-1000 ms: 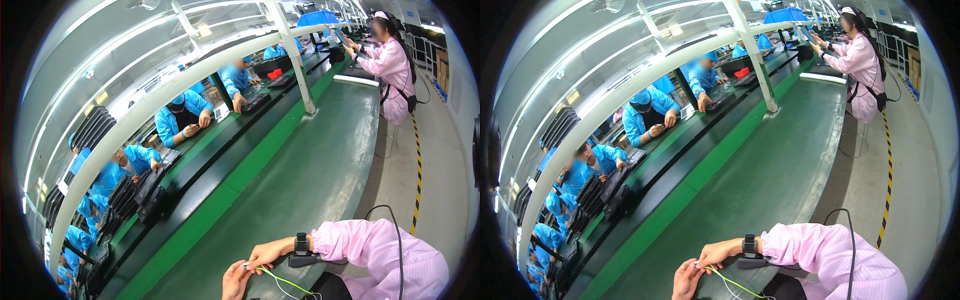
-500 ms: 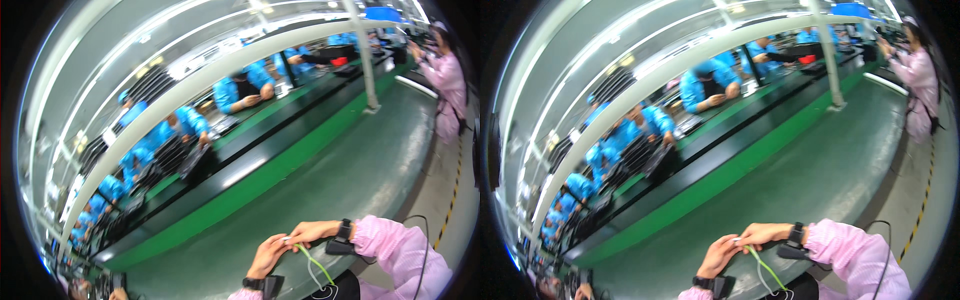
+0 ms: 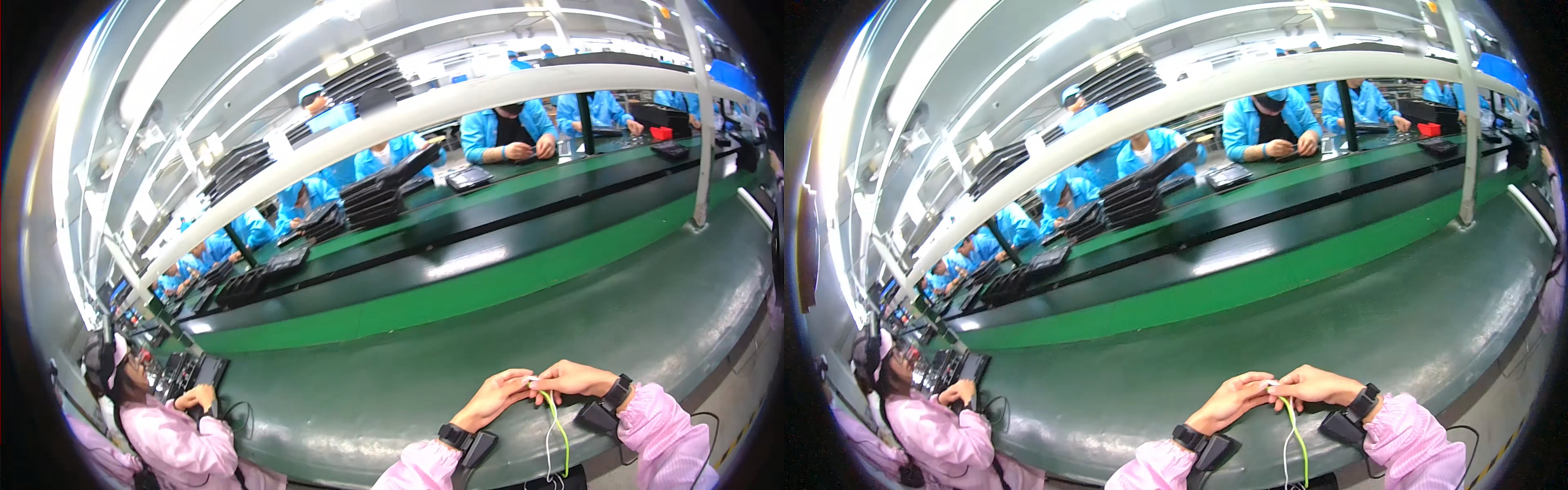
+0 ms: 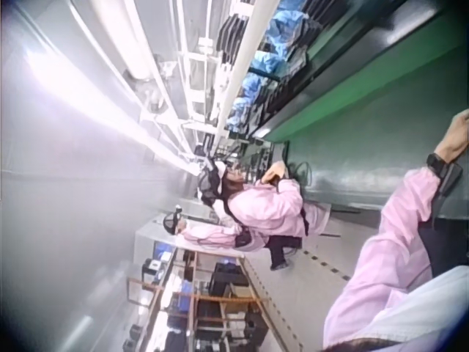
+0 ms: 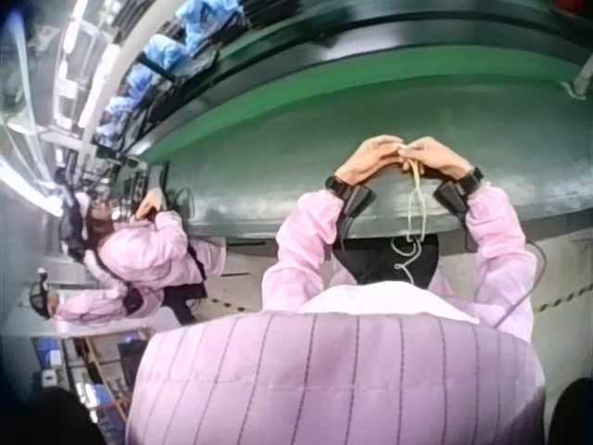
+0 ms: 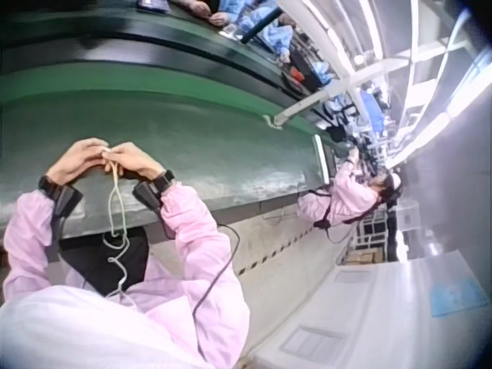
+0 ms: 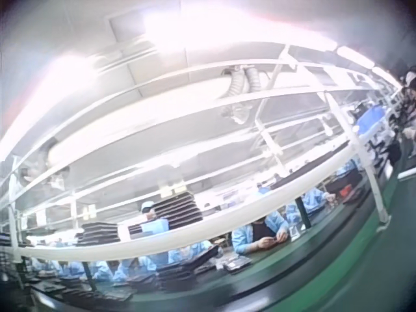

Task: Testing tablet device functionality and screen output at an electronics assembly line.

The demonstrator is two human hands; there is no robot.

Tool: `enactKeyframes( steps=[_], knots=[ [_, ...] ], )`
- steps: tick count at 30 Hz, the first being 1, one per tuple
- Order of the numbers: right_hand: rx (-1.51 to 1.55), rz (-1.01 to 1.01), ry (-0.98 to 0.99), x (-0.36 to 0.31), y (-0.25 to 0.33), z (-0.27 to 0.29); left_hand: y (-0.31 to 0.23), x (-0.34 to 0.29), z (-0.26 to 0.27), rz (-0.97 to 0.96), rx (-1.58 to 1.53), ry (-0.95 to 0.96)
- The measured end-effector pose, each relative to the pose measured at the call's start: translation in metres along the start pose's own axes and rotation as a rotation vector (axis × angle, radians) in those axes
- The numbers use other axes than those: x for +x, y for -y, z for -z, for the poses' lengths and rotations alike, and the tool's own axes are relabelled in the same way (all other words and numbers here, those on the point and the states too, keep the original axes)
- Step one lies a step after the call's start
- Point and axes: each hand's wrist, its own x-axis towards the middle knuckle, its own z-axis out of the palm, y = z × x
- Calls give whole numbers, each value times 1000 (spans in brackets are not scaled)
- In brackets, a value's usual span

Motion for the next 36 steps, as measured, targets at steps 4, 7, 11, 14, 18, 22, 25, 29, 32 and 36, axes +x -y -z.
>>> enactKeyframes(
  steps=[4,7,11,14,18,22,25,29,32,36],
  knots=[
    [15,-1,-28,-1,2,-2,1,1,2,-11,-8,15],
    [-1,-24,-61,-1,3,-4,0,0,2,-29,-5,26],
    [16,-7,-46,-1,6,-3,-1,-1,2,-44,-47,99],
    [40,25,-30,-2,5,-4,-1,0,2,-12,-17,56],
    [23,15,-39,-3,5,-3,-1,1,1,-1,-5,33],
    [15,41,-28,-3,5,-2,0,2,1,-7,-20,31],
    [28,45,-12,-1,4,-2,0,2,2,-19,-31,36],
    [16,30,-29,-2,4,-2,1,2,3,-10,-44,59],
    [7,5,-28,-3,6,-2,0,2,2,-9,-39,54],
    [10,25,-16,-4,6,-2,1,2,2,-12,-21,29]
  ],
)
